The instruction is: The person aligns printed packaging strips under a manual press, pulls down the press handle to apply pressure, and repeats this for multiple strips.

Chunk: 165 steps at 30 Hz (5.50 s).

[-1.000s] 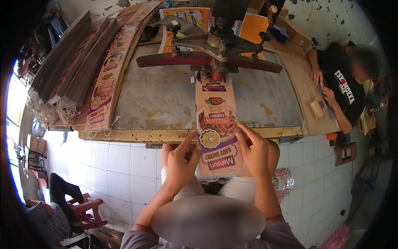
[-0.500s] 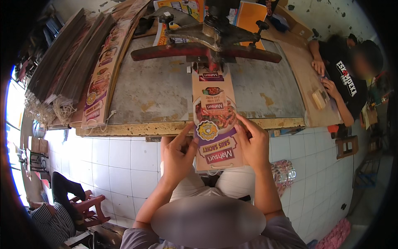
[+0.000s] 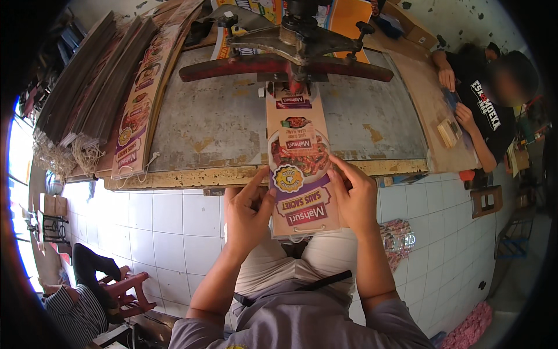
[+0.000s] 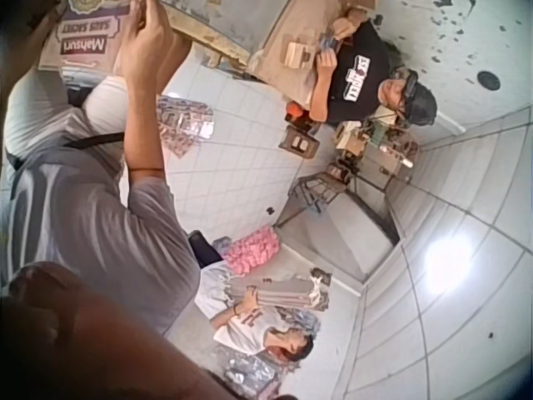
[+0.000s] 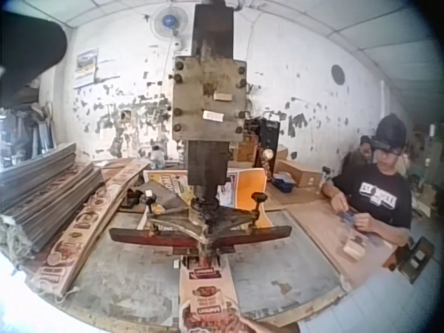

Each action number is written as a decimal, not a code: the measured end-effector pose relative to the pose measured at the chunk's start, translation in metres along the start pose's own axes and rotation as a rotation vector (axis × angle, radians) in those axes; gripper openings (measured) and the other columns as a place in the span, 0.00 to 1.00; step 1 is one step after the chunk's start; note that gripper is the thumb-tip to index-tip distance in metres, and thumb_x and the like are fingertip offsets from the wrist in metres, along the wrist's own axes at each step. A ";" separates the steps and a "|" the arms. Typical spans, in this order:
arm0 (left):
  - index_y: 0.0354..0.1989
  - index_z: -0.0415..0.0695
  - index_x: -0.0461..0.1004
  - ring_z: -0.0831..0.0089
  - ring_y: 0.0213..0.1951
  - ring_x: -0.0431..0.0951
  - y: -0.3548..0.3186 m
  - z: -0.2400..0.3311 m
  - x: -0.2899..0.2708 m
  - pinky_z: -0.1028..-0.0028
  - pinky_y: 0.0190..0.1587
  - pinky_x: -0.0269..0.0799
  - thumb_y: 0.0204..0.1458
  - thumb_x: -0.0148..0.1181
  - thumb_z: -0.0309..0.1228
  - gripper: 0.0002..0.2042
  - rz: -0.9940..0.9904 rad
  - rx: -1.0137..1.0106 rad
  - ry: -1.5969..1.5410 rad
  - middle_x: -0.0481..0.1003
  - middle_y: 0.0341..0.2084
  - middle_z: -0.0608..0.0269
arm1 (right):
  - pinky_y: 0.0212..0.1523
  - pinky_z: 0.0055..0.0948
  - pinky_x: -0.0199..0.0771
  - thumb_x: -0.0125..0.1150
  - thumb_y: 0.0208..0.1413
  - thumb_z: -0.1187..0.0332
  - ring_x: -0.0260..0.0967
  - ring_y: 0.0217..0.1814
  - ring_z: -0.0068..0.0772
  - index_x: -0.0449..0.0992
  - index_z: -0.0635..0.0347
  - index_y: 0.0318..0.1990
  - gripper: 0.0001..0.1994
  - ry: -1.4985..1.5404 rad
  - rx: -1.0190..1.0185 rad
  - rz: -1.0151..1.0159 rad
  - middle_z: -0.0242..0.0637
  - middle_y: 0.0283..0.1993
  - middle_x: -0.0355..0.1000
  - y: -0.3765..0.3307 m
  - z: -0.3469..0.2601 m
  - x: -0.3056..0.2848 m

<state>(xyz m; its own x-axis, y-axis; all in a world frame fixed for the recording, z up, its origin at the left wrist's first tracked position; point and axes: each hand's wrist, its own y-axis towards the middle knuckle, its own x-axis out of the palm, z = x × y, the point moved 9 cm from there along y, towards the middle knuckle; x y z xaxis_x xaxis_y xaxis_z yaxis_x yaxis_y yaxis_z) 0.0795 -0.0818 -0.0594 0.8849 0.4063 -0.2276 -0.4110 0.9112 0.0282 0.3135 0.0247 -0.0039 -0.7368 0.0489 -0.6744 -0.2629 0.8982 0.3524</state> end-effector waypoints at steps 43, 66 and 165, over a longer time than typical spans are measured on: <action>0.67 0.44 0.79 0.55 0.70 0.72 0.038 0.083 -0.010 0.52 0.72 0.63 0.54 0.75 0.34 0.29 -0.158 0.701 0.635 0.78 0.66 0.58 | 0.74 0.52 0.67 0.62 0.74 0.59 0.66 0.75 0.59 0.73 0.59 0.73 0.25 -0.884 -0.002 0.290 0.49 0.73 0.69 0.092 0.267 -0.239; 0.66 0.45 0.79 0.56 0.71 0.72 0.040 0.071 0.000 0.47 0.77 0.57 0.55 0.73 0.43 0.30 -0.149 0.700 0.732 0.76 0.71 0.65 | 0.65 0.46 0.76 0.79 0.52 0.74 0.75 0.65 0.47 0.83 0.52 0.65 0.29 0.146 -0.532 -0.230 0.38 0.66 0.77 0.009 -0.061 -0.033; 0.62 0.47 0.81 0.59 0.70 0.74 0.038 0.072 -0.001 0.47 0.75 0.62 0.54 0.73 0.40 0.26 -0.180 0.690 0.643 0.79 0.67 0.63 | 0.70 0.47 0.76 0.74 0.62 0.71 0.74 0.70 0.50 0.84 0.64 0.58 0.18 0.074 -0.573 -0.082 0.41 0.66 0.79 0.110 -0.051 0.049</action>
<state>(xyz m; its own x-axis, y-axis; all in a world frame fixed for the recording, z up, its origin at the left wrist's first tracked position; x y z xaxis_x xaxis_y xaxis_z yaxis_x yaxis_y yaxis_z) 0.0789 -0.0429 0.0124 0.5486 0.3275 -0.7693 0.1205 0.8795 0.4603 0.2172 0.1038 0.0349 -0.7358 -0.0597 -0.6746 -0.6009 0.5171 0.6096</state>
